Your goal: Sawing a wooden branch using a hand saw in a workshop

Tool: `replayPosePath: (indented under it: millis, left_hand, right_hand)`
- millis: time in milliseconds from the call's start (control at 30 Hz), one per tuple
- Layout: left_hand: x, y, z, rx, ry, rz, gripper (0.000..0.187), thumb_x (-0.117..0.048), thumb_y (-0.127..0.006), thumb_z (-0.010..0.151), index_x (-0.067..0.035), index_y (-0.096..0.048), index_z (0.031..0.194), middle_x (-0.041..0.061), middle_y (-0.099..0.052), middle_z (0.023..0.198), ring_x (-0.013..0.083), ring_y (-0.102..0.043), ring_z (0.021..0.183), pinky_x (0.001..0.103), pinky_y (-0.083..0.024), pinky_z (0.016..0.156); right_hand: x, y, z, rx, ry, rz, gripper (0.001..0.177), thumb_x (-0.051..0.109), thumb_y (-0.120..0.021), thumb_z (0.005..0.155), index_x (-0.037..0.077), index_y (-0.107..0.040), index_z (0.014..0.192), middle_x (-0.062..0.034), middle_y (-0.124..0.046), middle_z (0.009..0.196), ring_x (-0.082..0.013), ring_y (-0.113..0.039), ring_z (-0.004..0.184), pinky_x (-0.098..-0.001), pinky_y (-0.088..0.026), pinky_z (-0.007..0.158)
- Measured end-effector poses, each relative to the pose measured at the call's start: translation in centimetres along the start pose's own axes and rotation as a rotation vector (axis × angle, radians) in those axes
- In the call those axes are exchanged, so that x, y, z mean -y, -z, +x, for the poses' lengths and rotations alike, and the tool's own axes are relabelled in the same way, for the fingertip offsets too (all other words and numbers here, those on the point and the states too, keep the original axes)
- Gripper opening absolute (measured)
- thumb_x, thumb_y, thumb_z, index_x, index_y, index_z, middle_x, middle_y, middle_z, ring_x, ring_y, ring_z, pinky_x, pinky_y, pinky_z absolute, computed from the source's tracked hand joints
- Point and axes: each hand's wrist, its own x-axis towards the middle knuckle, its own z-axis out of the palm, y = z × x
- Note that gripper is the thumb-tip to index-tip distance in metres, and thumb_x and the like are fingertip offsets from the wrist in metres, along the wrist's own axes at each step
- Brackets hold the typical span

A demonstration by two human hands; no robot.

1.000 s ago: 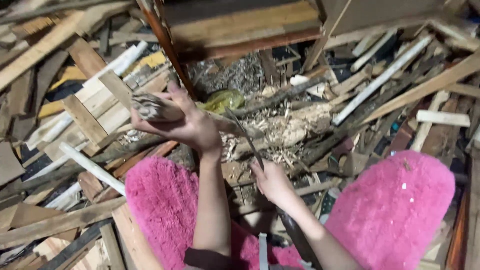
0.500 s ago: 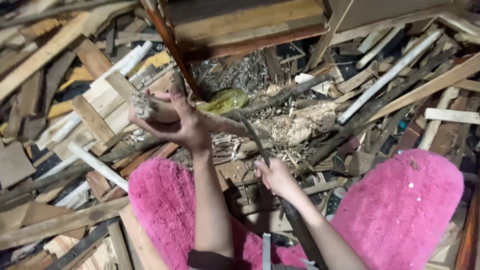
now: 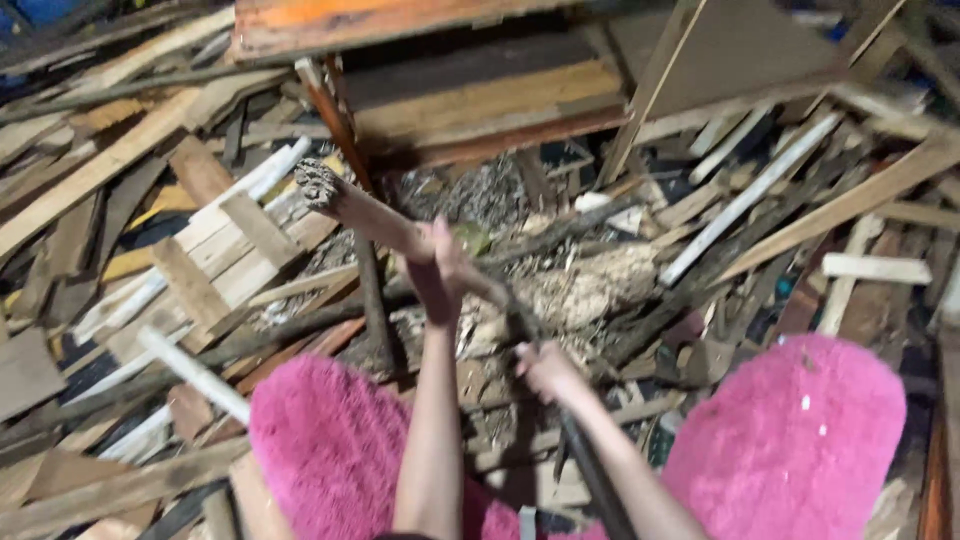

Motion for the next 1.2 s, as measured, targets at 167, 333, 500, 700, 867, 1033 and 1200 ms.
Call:
replayPosePath:
  millis: [167,333,500,700,867,1033,1200]
  left_hand:
    - [-5.2,-1.5,1.2,-0.15,0.066,0.112,0.028,0.0,-0.079,0.087,-0.002,-0.057,0.07,0.004,-0.056,0.056,0.0049,-0.051,0.063,0.026,-0.049,0.087]
    - [-3.3,-0.9,0.8,-0.213,-0.073,0.314,0.028,-0.006,-0.074,0.089,-0.002,-0.059,0.065,0.012,-0.056,0.055,0.016,-0.052,0.056,0.032,-0.048,0.066]
    - [2.3,-1.2,0.8,-0.179,-0.101,0.18,0.032,-0.007,-0.074,0.093,-0.01,-0.061,0.064,0.008,-0.059,0.054,0.0143,-0.053,0.053,0.03,-0.05,0.066]
    - [2.6,-1.9,3.1,-0.128,0.028,0.099,0.038,-0.007,-0.069,0.096,-0.011,-0.057,0.061,0.005,-0.056,0.043,0.0132,-0.054,0.04,0.026,-0.047,0.055]
    - [1.3,-3.9,3.9,0.021,-0.073,0.277,0.018,-0.01,-0.066,0.091,-0.009,-0.06,0.074,0.0,-0.061,0.055,0.0101,-0.051,0.043,0.023,-0.041,0.038]
    - [6.7,-6.1,4.1,-0.024,-0.07,0.207,0.009,-0.011,-0.071,0.089,-0.008,-0.062,0.089,0.007,-0.063,0.067,0.0198,-0.06,0.065,0.029,-0.049,0.055]
    - [5.6,-7.5,3.3,-0.099,-0.042,0.236,0.02,-0.016,-0.079,0.083,-0.008,-0.071,0.099,0.018,-0.074,0.077,0.0247,-0.075,0.081,0.034,-0.056,0.062]
  right_hand:
    - [7.8,-1.1,-2.2,0.1,0.026,0.069,0.036,0.028,-0.058,0.099,0.007,-0.069,0.071,-0.0097,-0.055,0.04,-0.0204,-0.05,0.026,-0.0298,-0.041,0.025]
    - [10.7,0.9,-5.6,0.156,0.051,0.245,0.035,0.013,-0.05,0.101,-0.002,-0.065,0.074,-0.0115,-0.049,0.038,-0.0178,-0.042,0.021,-0.0247,-0.033,0.022]
    - [9.6,2.7,-4.2,0.101,0.058,0.287,0.033,0.013,-0.054,0.1,-0.006,-0.068,0.078,-0.0165,-0.054,0.042,-0.0194,-0.047,0.022,-0.025,-0.034,0.022]
    - [6.7,2.5,-2.1,0.115,-0.025,0.043,0.032,0.023,-0.055,0.098,0.002,-0.073,0.083,-0.0149,-0.067,0.053,-0.0201,-0.063,0.035,-0.028,-0.048,0.034]
    - [7.7,3.5,-2.2,0.2,-0.107,0.234,0.031,0.011,-0.057,0.102,-0.011,-0.071,0.086,-0.0149,-0.063,0.051,-0.0183,-0.042,0.026,-0.0303,-0.036,0.027]
    - [10.7,4.3,-3.3,0.175,-0.131,0.223,0.028,0.016,-0.059,0.103,-0.008,-0.071,0.096,-0.0179,-0.062,0.052,-0.0175,-0.047,0.025,-0.0261,-0.037,0.023]
    - [0.6,1.2,3.4,0.094,-0.196,0.185,0.026,0.022,-0.06,0.097,-0.002,-0.071,0.095,-0.0159,-0.065,0.048,-0.0224,-0.057,0.026,-0.0326,-0.043,0.024]
